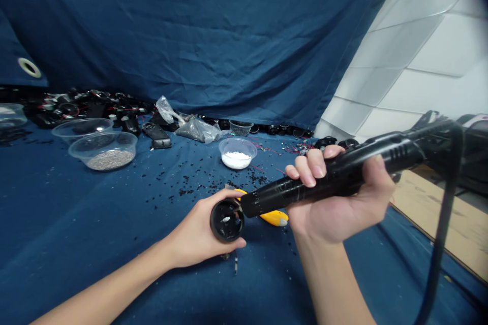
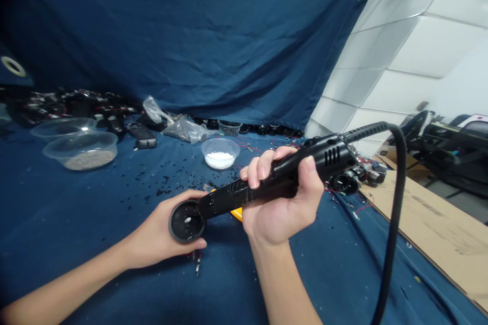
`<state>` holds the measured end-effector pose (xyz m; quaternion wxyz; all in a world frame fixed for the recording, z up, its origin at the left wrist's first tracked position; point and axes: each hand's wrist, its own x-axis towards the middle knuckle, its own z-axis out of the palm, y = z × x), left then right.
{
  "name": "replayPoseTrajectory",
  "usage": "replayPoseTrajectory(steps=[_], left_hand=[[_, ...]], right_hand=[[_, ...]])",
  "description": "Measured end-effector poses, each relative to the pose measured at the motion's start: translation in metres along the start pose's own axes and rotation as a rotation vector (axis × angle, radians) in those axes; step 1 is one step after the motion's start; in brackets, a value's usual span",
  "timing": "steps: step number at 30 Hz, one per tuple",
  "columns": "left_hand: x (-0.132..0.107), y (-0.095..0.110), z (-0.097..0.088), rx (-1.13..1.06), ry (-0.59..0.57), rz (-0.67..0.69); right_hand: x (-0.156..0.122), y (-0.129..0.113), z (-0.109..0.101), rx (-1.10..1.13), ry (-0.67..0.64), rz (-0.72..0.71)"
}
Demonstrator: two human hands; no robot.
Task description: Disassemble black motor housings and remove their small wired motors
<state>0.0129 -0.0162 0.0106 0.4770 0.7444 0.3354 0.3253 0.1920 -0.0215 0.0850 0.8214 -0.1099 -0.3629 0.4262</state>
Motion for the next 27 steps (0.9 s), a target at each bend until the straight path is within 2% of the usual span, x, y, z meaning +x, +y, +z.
replayPoseTrajectory(steps=[2,8,11,16,22,27], left_hand=[[0.0,0.005,0.0,-0.023,-0.027,-0.025],[0.002,0.007,-0.002,0.007,0.004,0.045],[0.003,-0.001,0.001,-0.022,0.039,0.005],[0.003,-0.006,0.004,-0.121,0.015,-0.075],[0.003,-0.004,0.003,-0.064,0.035,-0.051],[0.004,-0.003,0.002,0.067,0.059,0.018]], right_hand=[[0.0,0.0,0.0,-0.003,0.001,0.0],[0.0,-0.001,0.0,-0.016,-0.003,-0.005],[-0.001,0.0,0.0,-0.024,-0.009,-0.012],[-0.002,0.002,0.001,-0.038,-0.036,-0.032],[-0.002,0.003,0.002,-0.04,-0.053,-0.033],[-0.002,0.002,0.002,-0.045,-0.076,-0.038]])
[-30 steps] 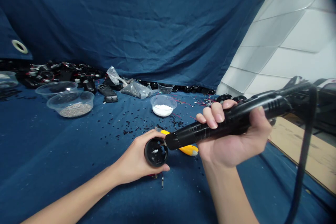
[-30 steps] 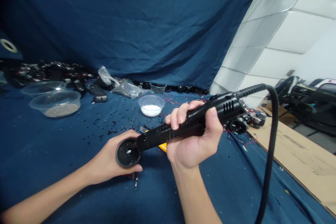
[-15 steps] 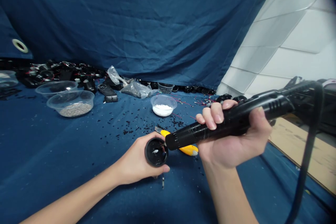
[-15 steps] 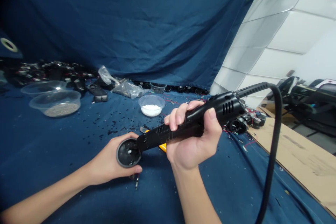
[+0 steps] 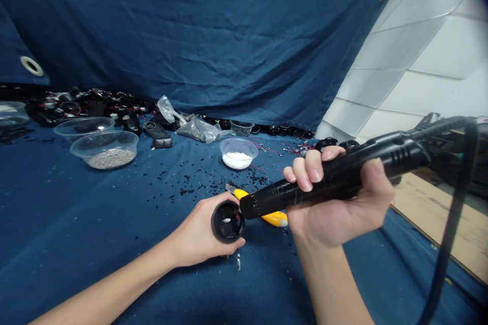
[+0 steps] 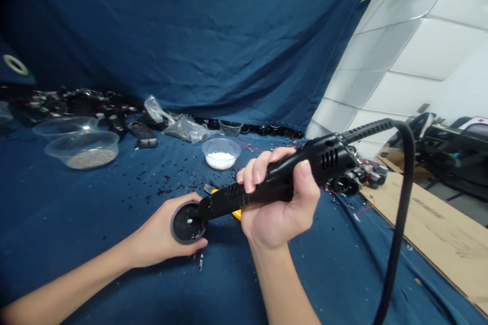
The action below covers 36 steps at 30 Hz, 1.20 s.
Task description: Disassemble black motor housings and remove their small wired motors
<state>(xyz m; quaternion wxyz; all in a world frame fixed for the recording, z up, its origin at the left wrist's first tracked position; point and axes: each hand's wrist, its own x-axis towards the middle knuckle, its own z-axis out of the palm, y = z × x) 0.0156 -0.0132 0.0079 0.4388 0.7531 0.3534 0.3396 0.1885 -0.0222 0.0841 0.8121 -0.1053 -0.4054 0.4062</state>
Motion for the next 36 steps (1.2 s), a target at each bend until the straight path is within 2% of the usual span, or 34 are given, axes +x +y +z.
replayPoseTrajectory(steps=[6,13,19,22,25,28,30,36], left_hand=[[0.0,0.001,0.002,-0.087,-0.049,-0.099],[0.0,0.0,0.002,0.07,-0.007,-0.025],[0.0,-0.001,0.003,0.1,0.014,0.01],[-0.001,-0.003,0.003,0.078,0.013,0.005],[0.0,-0.007,0.003,0.055,0.008,-0.018],[0.002,-0.009,0.004,0.039,-0.016,-0.032],[0.002,-0.01,0.005,0.042,-0.023,-0.024],[0.001,-0.008,0.006,0.037,-0.03,-0.033]], right_hand=[[-0.001,0.001,0.0,-0.008,-0.013,0.006],[-0.002,0.0,0.001,-0.014,-0.028,0.022],[-0.002,0.0,0.003,-0.026,-0.049,0.038],[0.001,-0.002,-0.001,0.011,-0.151,0.099],[0.005,-0.004,-0.008,0.038,-0.362,0.19],[0.006,-0.005,-0.011,0.002,-0.522,0.191],[0.006,-0.005,-0.01,-0.017,-0.542,0.162],[0.004,-0.005,-0.003,-0.033,-0.476,0.123]])
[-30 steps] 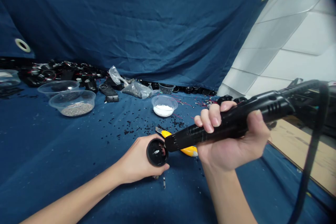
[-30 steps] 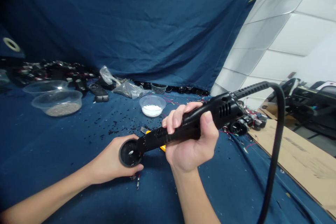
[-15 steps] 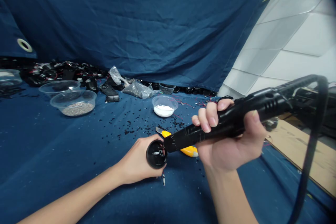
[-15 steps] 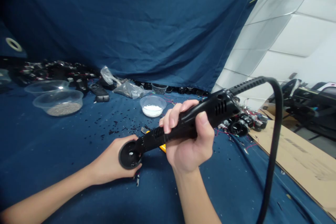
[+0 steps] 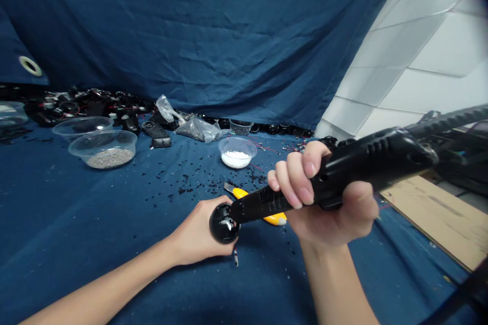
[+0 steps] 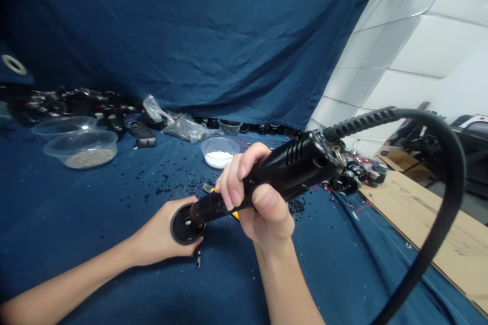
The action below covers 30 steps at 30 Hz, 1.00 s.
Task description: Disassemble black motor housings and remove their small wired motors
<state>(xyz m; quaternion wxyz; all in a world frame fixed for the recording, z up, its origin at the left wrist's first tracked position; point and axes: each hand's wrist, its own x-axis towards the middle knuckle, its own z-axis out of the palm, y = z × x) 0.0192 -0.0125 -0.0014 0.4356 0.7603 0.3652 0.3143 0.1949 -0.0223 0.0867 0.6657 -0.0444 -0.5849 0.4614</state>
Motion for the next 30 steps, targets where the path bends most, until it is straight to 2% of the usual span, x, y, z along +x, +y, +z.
replayPoseTrajectory(steps=[9,30], left_hand=[[-0.0001,0.0012,0.0008,-0.103,0.005,0.0],[-0.0011,0.0054,0.0001,-0.088,0.023,0.014]], right_hand=[[-0.001,-0.0008,0.0011,-0.012,0.029,-0.019],[-0.0015,-0.0023,-0.0007,-0.004,0.04,-0.025]])
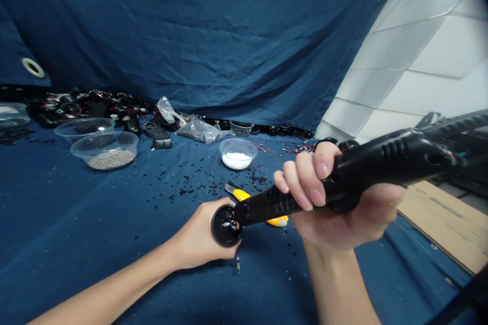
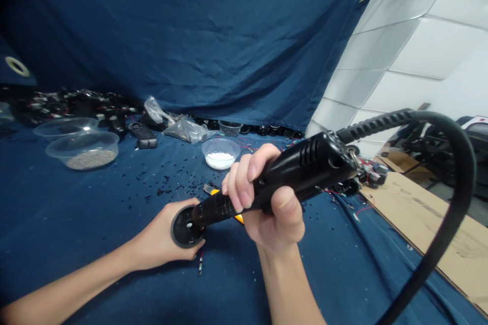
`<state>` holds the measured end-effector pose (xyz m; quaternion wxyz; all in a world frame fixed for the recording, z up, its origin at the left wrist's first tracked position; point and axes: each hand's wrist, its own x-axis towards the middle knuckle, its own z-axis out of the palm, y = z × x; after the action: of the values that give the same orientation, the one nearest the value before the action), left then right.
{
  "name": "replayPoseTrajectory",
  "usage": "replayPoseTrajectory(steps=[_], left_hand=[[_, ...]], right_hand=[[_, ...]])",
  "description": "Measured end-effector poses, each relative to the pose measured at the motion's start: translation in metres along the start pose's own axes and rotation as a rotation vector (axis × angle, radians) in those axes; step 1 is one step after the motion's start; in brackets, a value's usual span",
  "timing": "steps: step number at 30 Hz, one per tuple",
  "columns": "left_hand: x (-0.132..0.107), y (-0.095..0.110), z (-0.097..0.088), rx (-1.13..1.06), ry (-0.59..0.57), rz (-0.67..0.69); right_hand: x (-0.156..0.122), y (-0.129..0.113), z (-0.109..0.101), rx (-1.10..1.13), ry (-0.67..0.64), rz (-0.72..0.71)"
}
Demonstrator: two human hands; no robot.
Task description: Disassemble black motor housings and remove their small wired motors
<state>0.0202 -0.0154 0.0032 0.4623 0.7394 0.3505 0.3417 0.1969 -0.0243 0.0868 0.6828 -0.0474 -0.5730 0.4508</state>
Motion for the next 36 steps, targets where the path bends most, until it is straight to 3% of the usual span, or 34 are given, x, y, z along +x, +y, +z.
replayPoseTrajectory(steps=[6,14,19,24,31,36], left_hand=[[0.0,-0.002,0.001,0.022,0.027,-0.001],[0.001,-0.006,0.0,0.11,0.148,-0.039],[0.001,-0.007,-0.002,0.284,0.317,0.075],[0.001,-0.009,-0.004,0.351,0.403,0.126],[0.002,-0.006,-0.005,0.33,0.354,0.132],[0.003,-0.004,-0.01,0.262,0.155,0.119]], right_hand=[[-0.001,0.002,-0.001,-0.002,-0.001,-0.005],[0.0,0.01,0.002,-0.011,0.177,-0.039],[0.0,0.015,0.0,0.012,0.262,-0.021],[-0.002,0.018,0.002,0.036,0.309,-0.028],[-0.001,0.013,0.005,0.016,0.137,-0.063],[-0.001,0.003,0.006,0.008,-0.05,-0.057]])
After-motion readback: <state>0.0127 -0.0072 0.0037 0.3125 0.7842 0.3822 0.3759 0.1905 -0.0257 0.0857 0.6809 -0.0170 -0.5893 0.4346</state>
